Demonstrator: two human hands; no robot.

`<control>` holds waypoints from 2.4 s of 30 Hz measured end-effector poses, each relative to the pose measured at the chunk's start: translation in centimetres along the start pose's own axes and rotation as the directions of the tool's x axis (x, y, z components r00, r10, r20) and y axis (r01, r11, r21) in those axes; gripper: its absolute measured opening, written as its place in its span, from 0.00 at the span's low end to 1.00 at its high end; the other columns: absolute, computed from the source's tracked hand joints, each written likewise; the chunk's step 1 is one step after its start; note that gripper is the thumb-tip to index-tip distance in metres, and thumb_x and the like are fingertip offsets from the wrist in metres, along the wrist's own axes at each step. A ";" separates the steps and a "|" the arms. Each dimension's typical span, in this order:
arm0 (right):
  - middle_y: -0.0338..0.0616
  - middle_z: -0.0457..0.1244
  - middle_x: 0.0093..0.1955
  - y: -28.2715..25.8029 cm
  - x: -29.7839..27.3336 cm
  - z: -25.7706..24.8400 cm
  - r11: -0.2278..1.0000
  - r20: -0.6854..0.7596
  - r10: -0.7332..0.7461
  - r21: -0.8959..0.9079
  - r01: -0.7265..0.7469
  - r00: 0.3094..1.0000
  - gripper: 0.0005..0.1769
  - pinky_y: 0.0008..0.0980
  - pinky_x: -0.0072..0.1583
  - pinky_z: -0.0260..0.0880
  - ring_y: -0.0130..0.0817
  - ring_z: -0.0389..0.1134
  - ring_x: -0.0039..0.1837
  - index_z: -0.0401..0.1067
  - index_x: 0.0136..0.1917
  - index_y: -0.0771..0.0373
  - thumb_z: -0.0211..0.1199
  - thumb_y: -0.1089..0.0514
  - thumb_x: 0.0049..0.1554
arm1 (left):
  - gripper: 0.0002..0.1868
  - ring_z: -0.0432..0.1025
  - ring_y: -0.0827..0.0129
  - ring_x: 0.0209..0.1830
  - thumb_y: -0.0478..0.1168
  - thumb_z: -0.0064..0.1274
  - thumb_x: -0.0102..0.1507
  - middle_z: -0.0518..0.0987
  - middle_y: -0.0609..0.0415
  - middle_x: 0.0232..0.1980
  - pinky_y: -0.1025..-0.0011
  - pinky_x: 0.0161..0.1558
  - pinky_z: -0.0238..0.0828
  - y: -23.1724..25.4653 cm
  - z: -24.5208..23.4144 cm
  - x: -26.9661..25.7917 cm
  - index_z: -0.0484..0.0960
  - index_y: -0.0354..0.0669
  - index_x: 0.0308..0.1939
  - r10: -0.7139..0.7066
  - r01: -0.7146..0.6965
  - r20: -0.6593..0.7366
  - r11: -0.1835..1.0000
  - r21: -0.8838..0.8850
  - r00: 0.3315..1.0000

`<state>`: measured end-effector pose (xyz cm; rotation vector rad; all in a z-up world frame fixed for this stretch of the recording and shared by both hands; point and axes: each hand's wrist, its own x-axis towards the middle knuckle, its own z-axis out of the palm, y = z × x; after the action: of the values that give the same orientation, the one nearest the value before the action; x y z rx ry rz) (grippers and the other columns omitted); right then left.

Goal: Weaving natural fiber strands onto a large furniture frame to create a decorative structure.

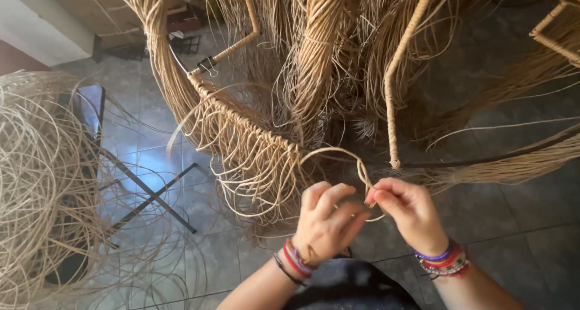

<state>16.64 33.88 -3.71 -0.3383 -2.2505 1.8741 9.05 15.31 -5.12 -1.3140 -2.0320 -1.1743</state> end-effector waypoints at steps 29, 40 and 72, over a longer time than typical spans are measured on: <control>0.41 0.67 0.30 1.1 1.2 -0.8 0.881 -0.047 -0.396 -0.301 0.365 0.917 0.09 0.29 0.37 0.67 0.29 0.64 0.30 0.84 0.47 0.61 0.67 0.58 0.56 | 0.08 0.77 0.50 0.40 0.43 0.51 0.69 0.81 0.49 0.39 0.56 0.47 0.75 -7.1 1.4 -1.3 0.85 0.51 0.38 0.146 0.503 0.727 0.630 -0.591 0.671; 0.43 0.70 0.32 1.5 1.6 -0.4 0.891 -0.055 -0.406 -0.246 0.382 0.912 0.09 0.29 0.38 0.68 0.29 0.65 0.31 0.84 0.48 0.63 0.66 0.58 0.57 | 0.16 0.78 0.40 0.38 0.50 0.48 0.72 0.81 0.39 0.39 0.51 0.39 0.76 -5.3 1.6 1.4 0.78 0.41 0.41 0.148 0.494 0.773 0.692 -0.526 0.616; 0.36 0.64 0.35 2.3 1.5 2.0 0.853 0.043 -0.444 -0.286 0.437 0.895 0.13 0.27 0.40 0.65 0.26 0.63 0.35 0.79 0.56 0.60 0.58 0.55 0.63 | 0.09 0.73 0.70 0.35 0.37 0.38 0.75 0.77 0.58 0.36 0.71 0.45 0.72 -4.7 -2.9 3.9 0.74 0.43 0.45 0.070 0.524 0.707 0.622 -0.582 0.703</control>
<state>14.73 32.82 -6.33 0.1162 -2.3333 1.3059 2.86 14.00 -2.64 -2.1814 -2.3469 -2.0880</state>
